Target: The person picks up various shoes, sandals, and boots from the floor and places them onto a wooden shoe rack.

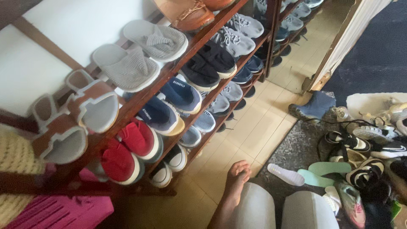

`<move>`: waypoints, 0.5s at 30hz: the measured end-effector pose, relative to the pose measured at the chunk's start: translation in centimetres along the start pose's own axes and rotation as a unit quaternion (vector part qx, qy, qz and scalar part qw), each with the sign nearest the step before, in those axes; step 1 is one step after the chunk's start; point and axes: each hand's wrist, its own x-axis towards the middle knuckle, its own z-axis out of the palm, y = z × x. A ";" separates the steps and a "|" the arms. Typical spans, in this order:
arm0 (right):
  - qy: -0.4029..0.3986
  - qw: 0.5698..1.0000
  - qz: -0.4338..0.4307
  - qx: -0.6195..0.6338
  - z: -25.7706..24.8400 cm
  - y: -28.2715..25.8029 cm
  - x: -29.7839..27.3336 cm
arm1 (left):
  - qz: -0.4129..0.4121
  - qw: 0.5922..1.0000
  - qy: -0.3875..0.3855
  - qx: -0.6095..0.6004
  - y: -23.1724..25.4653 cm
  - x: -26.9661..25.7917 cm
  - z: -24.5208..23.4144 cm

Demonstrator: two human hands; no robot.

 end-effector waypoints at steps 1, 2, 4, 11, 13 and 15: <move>0.001 1.000 -0.002 0.001 0.3 -0.3 0.2 | -0.001 1.000 -0.004 -0.001 0.4 0.0 -0.6; -0.003 1.000 -0.004 -0.002 1.0 -0.7 0.6 | 0.003 1.000 0.001 -0.026 0.5 -0.3 -1.3; 0.001 1.000 0.005 0.004 1.9 -1.1 0.9 | 0.003 0.999 0.004 -0.050 0.7 0.2 -2.4; -0.039 0.999 0.001 -0.015 7.6 -1.6 5.4 | -0.040 0.997 0.040 -0.050 -1.1 2.9 -5.8; -0.053 0.998 -0.013 -0.042 9.5 -1.2 7.0 | -0.074 0.996 0.047 -0.006 -1.8 3.2 -6.4; -0.054 0.994 -0.030 -0.086 9.9 0.2 8.0 | -0.021 0.998 0.043 -0.041 -2.6 4.0 -6.4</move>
